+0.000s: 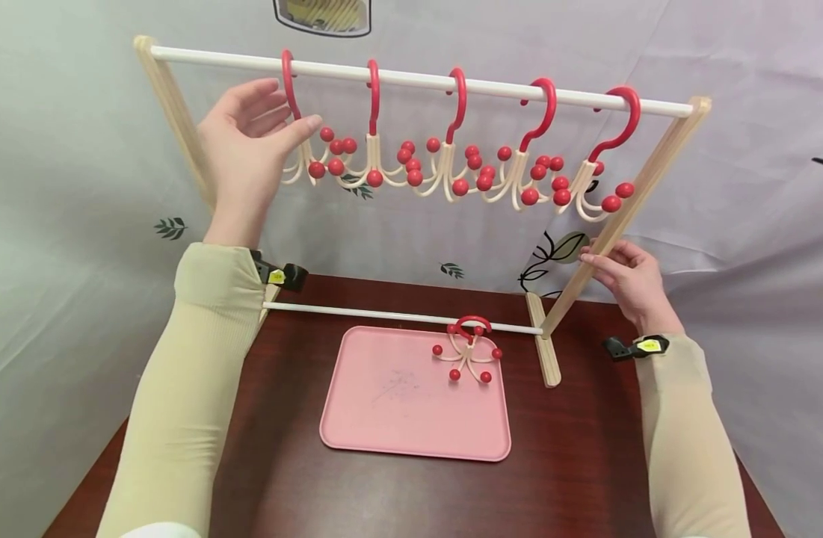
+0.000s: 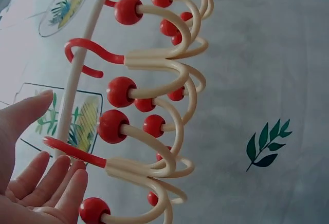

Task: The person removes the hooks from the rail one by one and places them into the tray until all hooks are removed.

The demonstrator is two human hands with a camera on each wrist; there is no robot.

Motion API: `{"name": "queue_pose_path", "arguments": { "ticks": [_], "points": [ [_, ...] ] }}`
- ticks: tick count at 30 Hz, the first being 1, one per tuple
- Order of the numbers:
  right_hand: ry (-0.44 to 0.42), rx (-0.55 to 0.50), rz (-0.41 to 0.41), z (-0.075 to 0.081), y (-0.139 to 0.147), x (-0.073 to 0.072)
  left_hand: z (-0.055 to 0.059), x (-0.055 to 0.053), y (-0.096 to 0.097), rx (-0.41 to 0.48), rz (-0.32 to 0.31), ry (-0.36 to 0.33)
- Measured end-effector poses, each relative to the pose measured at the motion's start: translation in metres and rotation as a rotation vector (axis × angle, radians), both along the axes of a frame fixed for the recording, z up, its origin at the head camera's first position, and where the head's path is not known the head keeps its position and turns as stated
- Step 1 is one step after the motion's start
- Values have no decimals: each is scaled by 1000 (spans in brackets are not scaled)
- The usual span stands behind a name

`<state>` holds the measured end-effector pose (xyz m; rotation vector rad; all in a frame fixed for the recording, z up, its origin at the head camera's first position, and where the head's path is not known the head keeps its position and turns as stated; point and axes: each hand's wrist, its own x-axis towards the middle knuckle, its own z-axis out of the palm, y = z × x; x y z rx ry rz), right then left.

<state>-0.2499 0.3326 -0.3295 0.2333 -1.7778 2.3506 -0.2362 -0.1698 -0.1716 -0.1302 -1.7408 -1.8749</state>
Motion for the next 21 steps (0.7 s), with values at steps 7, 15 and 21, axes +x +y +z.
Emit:
{"name": "queue_pose_path", "arguments": {
  "ticks": [7, 15, 21],
  "points": [
    [-5, 6, -1, -2, -1, -1, 4, -15, 1, -65, 63, -39],
    [-9, 9, -2, -1, -1, 1, 8, -25, -2, -33, 97, -2],
    [-17, 16, -6, 0, -1, 2, 7, -28, -2, -39, 145, 34]
  ]
}}
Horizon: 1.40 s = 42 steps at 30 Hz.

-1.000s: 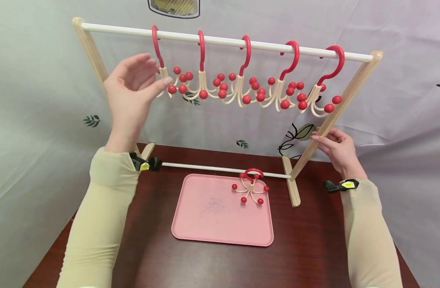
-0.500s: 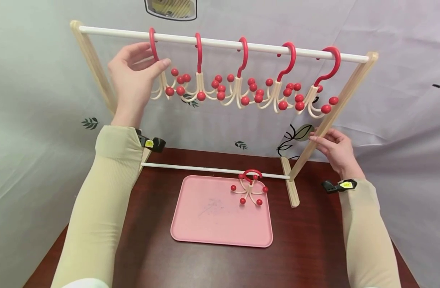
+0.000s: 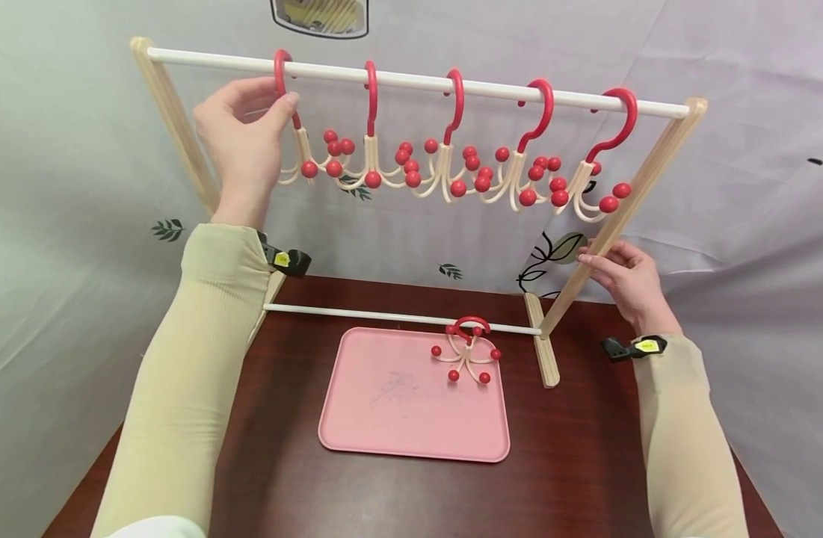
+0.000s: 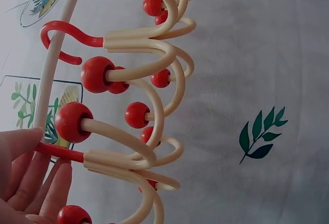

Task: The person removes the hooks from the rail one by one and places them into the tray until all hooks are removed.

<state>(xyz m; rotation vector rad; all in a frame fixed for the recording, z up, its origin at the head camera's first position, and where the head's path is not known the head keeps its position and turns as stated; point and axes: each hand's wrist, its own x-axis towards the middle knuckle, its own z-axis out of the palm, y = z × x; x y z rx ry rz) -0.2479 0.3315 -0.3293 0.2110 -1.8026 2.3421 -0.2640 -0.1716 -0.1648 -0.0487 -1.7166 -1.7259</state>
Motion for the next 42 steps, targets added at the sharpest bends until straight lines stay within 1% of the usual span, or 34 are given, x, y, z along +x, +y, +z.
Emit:
{"name": "queue_pose_path", "arguments": {
  "ticks": [5, 10, 13, 20, 22, 25, 27, 30, 35, 39, 42],
  "points": [
    [-12, 22, -10, 0, -1, 0, 3, 6, 3, 11, 32, 14],
    [-18, 19, -6, -1, -1, 1, 8, 16, 3, 6, 44, 16],
    [-17, 14, -3, -2, -1, 1, 11, 22, 2, 29, 47, 25],
    [-14, 7, -2, -2, -1, 0, 16, 30, -2, 107, 87, 146],
    [-14, 11, -3, -2, 0, 0, 17, 34, -6, 146, 83, 170],
    [-12, 12, -1, -1, 0, 1, 14, 39, -12, 208, 57, 206],
    [-11, 10, 1, 0, 0, 1, 11, 42, -15, 231, 54, 222],
    [-14, 3, 3, 0, 0, 1, 3, 49, -19, 208, 77, 237],
    [-17, -5, 4, 0, 0, 0, -14, 60, -24, 174, 96, 223],
    [-12, -14, 5, 1, 0, 0, -27, 67, -28, 180, 74, 187],
    [-6, -17, 7, 1, 0, 0, -40, 69, -31, 195, 52, 152]
  ]
}}
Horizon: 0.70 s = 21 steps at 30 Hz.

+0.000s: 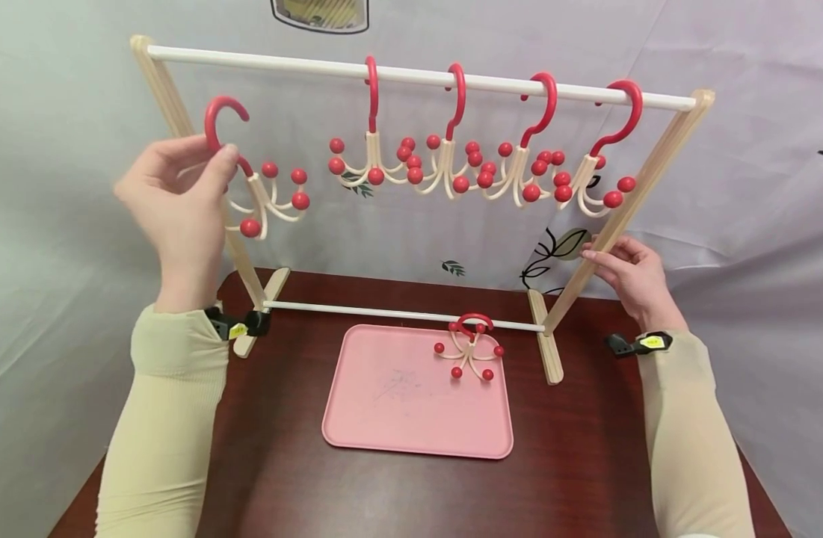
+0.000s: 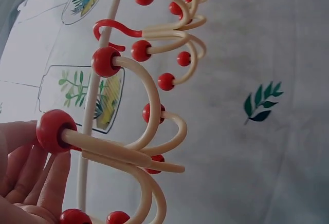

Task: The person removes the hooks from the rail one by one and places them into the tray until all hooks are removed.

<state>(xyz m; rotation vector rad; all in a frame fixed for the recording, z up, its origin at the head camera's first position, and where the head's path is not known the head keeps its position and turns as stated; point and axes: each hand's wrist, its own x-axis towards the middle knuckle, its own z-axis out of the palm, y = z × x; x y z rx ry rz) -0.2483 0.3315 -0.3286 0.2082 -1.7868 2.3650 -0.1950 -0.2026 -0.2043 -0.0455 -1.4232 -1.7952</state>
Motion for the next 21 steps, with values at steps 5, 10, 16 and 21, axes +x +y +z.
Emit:
{"name": "queue_pose_path", "arguments": {
  "ticks": [5, 10, 16, 21],
  "points": [
    [-6, -2, 3, 1, 0, 0, -26, 0, -6, -27, 2, -29],
    [-10, 5, 2, 4, -1, 0, -58, -2, -13, -54, -10, -68],
    [-6, -7, 2, 2, -1, 1, -95, 0, -15, -159, -37, -130],
    [-3, -8, 0, 0, -1, 0, -123, 2, -11, -187, -83, -157]
  ]
}}
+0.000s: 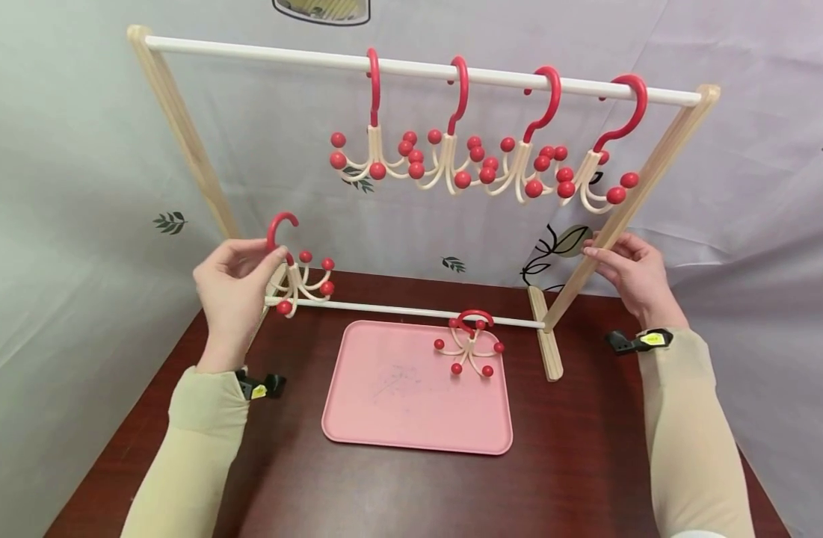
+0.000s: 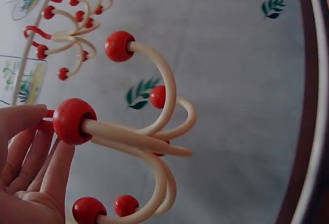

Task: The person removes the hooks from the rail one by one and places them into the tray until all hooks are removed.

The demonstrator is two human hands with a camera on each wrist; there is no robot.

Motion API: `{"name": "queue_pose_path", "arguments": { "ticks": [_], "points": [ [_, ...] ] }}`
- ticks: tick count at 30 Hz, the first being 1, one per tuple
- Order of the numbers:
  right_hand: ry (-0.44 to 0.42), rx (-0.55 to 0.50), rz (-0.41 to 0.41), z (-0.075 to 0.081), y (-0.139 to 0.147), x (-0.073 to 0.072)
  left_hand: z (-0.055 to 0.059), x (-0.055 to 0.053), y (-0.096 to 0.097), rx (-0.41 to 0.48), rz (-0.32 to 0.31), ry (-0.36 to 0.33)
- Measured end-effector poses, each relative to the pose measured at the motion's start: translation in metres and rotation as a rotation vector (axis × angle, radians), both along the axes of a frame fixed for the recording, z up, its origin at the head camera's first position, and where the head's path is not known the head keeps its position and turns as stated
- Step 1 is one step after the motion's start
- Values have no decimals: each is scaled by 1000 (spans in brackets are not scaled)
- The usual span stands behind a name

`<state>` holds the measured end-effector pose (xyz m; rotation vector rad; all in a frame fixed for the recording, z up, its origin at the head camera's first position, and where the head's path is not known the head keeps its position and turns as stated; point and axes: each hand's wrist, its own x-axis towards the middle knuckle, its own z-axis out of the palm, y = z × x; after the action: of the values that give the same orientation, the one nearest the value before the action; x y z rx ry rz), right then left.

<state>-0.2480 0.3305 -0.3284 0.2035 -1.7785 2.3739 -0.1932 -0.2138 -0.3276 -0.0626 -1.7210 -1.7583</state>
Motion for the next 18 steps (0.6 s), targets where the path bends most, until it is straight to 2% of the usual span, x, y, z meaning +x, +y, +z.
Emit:
{"name": "queue_pose_path", "arguments": {
  "ticks": [8, 14, 18],
  "points": [
    [14, -5, 9, -1, 1, -1, -39, 3, 18, -88, -72, -51],
    [14, -8, 9, -2, 1, -1, -62, 6, 36, -48, -191, -90],
    [11, 0, 4, -2, 0, -2, -73, 9, 48, -31, -247, -121]
  ]
}}
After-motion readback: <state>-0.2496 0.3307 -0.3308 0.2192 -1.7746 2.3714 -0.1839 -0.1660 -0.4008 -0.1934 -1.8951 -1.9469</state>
